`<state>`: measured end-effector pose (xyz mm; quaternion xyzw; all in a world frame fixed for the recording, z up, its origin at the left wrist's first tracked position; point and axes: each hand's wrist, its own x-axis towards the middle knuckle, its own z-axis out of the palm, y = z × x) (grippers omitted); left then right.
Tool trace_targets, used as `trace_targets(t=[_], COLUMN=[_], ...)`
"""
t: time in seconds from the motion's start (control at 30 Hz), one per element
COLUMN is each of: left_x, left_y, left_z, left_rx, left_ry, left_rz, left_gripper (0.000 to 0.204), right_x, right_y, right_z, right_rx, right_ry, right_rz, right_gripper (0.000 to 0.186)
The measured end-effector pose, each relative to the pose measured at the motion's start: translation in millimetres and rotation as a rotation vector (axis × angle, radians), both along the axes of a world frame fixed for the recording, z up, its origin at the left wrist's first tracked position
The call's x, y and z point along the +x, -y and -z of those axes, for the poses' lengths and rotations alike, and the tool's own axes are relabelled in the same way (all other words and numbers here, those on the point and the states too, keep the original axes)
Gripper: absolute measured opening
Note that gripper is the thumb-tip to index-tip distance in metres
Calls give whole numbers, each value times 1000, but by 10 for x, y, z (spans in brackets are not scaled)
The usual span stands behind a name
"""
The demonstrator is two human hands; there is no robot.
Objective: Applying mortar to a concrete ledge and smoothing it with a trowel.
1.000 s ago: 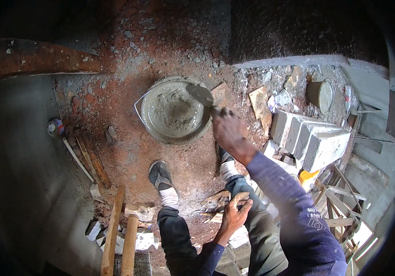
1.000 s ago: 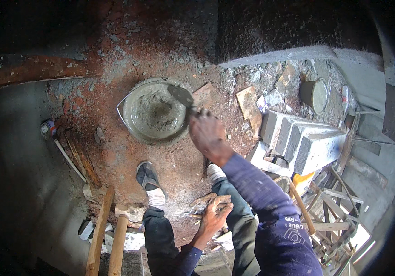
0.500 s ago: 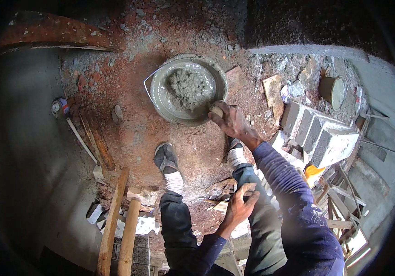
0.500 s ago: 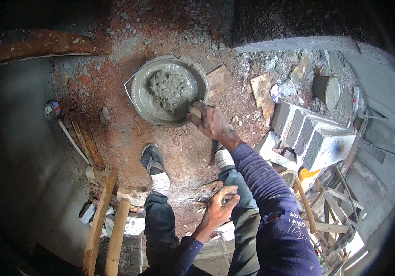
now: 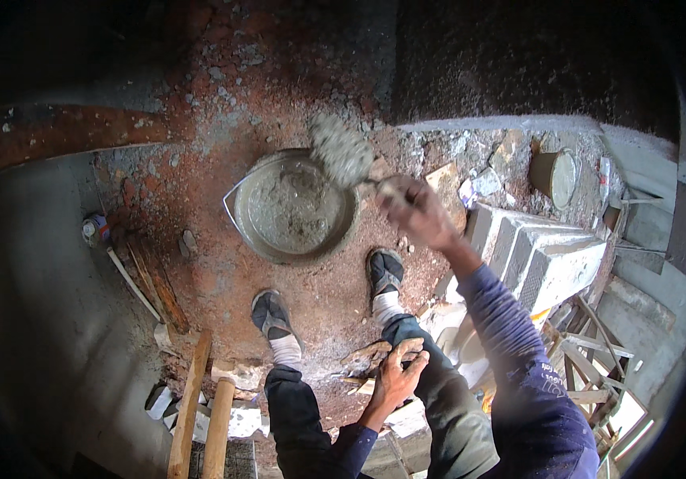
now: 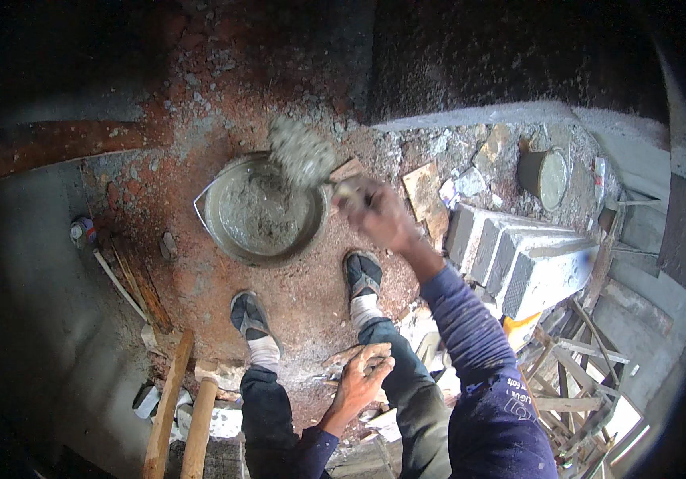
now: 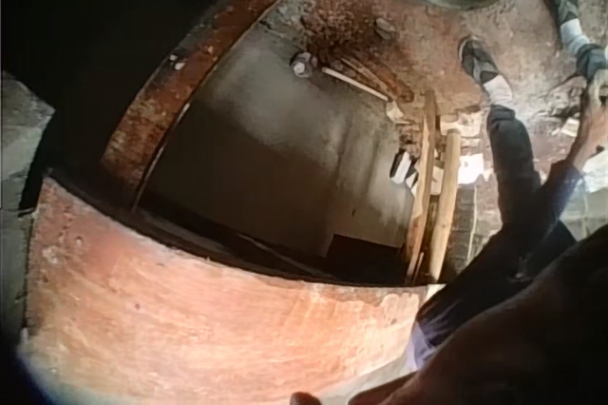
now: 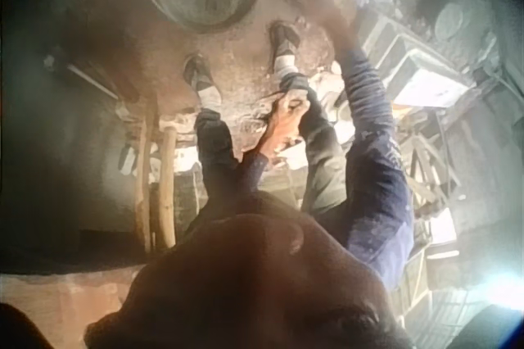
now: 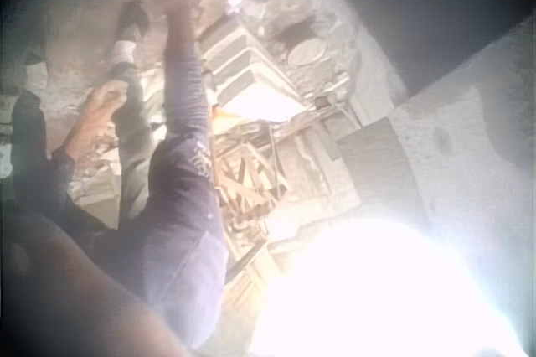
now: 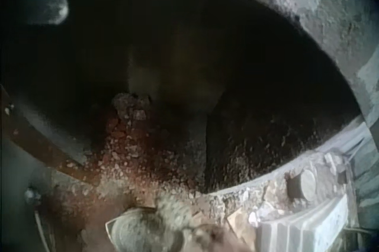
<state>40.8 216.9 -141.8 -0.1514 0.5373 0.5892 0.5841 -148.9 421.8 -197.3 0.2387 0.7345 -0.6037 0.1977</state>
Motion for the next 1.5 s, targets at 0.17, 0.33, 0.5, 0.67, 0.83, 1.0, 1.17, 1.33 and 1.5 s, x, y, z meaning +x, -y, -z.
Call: trace_targets(t=[0.17, 0.33, 0.5, 0.67, 0.83, 1.0, 1.17, 1.33, 1.5], left_x=[-129, -408, -118, -21, 96, 53, 92, 68, 102], left_y=[-31, -83, 29, -1, 121, 167, 256, 246, 330], left_z=[66, -74, 88, -35, -32, -104, -111, -200, -49], left_rx=[6, -70, -24, 46, 12, 74, 30, 33, 68], left_ry=[-26, -237, -54, 19, 28, -30, -182, -183, -37], left_rz=[32, 177, -12, -60, -25, -29, 47, 66, -81], left_gripper=[32, 33, 37, 35, 34, 37, 34, 38, 38], right_x=[-1143, -1629, -699, 70, 345, -36, -86, 417, 555], right_y=[-705, -1173, -496, -120, 619, 880, 964, 696, 803], right_z=[516, 1265, 873, 114, -132, 279, 1043, 1329, 854], right_rx=[-138, 77, 162, 216, 755, 1190, 823, 686, 414], right_ry=[58, 214, 243, 0, 205, 142, 52, -318, -53], right_rz=[543, 588, 470, 342, -386, -905, -797, -638, -347], right_gripper=[25, 27, 29, 32, 30, 27, 20, 35, 44])
